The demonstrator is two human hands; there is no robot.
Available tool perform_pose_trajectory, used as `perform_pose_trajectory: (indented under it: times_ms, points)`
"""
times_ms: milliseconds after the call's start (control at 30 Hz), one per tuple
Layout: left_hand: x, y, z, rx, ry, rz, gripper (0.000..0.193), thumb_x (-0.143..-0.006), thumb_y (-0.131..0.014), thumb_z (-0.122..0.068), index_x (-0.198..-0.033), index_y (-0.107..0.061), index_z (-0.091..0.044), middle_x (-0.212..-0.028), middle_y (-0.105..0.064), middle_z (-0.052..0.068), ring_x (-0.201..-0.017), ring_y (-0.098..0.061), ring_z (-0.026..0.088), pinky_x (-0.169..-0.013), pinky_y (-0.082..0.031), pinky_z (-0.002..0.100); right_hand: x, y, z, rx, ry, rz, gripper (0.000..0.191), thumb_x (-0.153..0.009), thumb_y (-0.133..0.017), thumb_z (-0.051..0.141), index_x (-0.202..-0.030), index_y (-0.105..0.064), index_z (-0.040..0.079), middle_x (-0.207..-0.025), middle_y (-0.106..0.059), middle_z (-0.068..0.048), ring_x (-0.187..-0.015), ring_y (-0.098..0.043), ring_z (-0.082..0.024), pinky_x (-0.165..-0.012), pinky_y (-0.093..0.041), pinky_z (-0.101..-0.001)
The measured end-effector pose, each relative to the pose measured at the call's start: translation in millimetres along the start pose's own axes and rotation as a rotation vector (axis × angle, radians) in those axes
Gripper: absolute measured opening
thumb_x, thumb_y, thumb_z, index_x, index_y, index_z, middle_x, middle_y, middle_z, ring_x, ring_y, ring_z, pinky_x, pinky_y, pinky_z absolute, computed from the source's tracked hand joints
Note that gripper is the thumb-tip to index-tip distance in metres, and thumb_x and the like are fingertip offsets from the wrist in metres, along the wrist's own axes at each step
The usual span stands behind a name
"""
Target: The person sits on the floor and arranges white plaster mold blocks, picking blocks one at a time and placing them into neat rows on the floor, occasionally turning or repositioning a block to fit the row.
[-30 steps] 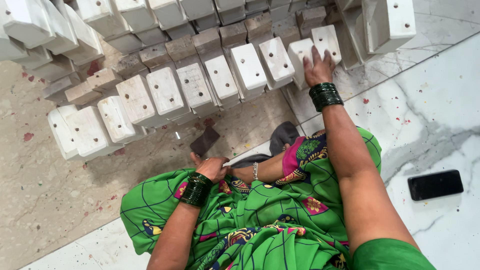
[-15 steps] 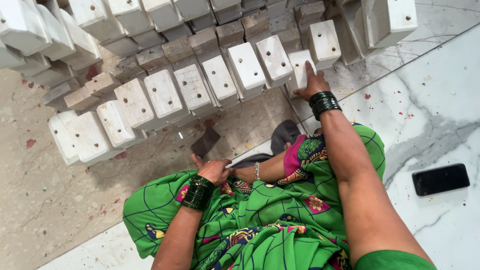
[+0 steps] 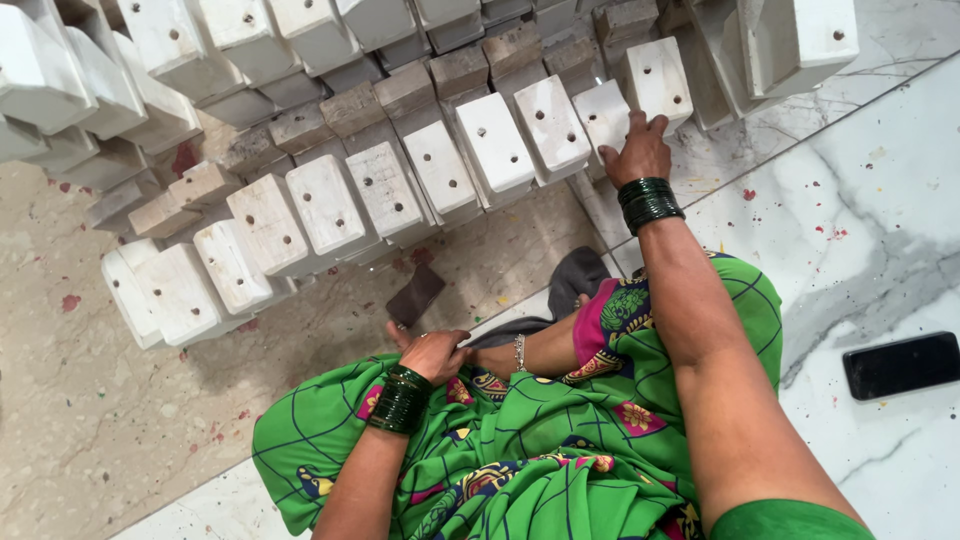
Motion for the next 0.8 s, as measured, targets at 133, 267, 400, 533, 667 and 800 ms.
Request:
perform_pose_trajectory:
  times_ms: [133,267,400,533,667,800]
  points:
    - [0.9,4.1,-2.1,0.009,0.011,0.02,0.041,-0.091,-0.061,-0.032,-0.125,-0.067,-0.01,-0.112,-0.071,0.022,-0.108,-0.066,0.04,-0.094,-0.051,0.049,-3.8,-1.4,1.5,-0.194,0.053,-0.085,0.055,-0.085,-0.083,0.021,-0.131,-0.056,0.008,-0.121,-0.058,-0.017,-0.104,-0.067,-0.039,-0.092,-0.055,-0.0488]
    - [0.0,5.0,-3.2,0.01,0.015,0.036,0.042,-0.09,-0.059,-0.03,-0.126,-0.067,-0.01,-0.112,-0.071,0.022,-0.108,-0.066,0.041,-0.094,-0.051,0.049,-10.2,-0.1,5.5,-0.094,0.151,-0.046,0.048,-0.09,-0.077,0.018,-0.134,-0.06,0.013,-0.126,-0.06,-0.016,-0.11,-0.065,-0.038,-0.095,-0.053,-0.0482]
    - [2.2,5.1,-3.1,0.001,0.01,0.021,0.042,-0.09,-0.06,-0.031,-0.126,-0.067,-0.008,-0.113,-0.071,0.023,-0.109,-0.066,0.041,-0.097,-0.05,0.049,-33.7,16.5,-2.7,-0.013,0.181,-0.269,0.052,-0.099,-0.076,0.02,-0.146,-0.056,0.016,-0.139,-0.055,-0.019,-0.128,-0.055,-0.041,-0.106,-0.048,-0.0516]
    - [1.8,5.7,-4.0,0.015,0.045,0.016,0.042,-0.092,-0.06,-0.032,-0.125,-0.067,-0.009,-0.114,-0.071,0.022,-0.11,-0.066,0.041,-0.098,-0.049,0.049,-51.4,21.2,-18.8,0.093,0.225,-0.394,0.084,-0.084,-0.088,0.033,-0.154,-0.047,0.014,-0.144,-0.039,-0.035,-0.129,-0.038,-0.054,-0.105,-0.039,-0.0603]
    - [-0.2,6.8,-2.4,0.043,0.094,0.032,0.042,-0.092,-0.06,-0.035,-0.126,-0.066,-0.01,-0.113,-0.071,0.022,-0.11,-0.065,0.04,-0.098,-0.048,0.049,-52.4,12.3,-19.2,0.072,0.09,-0.274,0.092,-0.077,-0.089,0.034,-0.158,-0.046,0.023,-0.145,-0.036,-0.033,-0.128,-0.035,-0.054,-0.107,-0.037,-0.0613]
    - [-1.4,7.4,2.4,0.105,0.07,0.006,0.04,-0.092,-0.06,-0.034,-0.124,-0.067,-0.01,-0.113,-0.072,0.021,-0.11,-0.066,0.04,-0.097,-0.049,0.048,-56.4,17.4,-10.6,-0.047,-0.158,-0.208,0.083,-0.073,-0.085,0.031,-0.149,-0.052,0.03,-0.145,-0.04,-0.02,-0.134,-0.036,-0.045,-0.103,-0.038,-0.0636]
Point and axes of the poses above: each hand's wrist, its own x-axis away from the middle knuckle, its own y-axis out of the back of the hand, z = x × y, the point moved 1 cm from there along -x, towards the middle knuckle
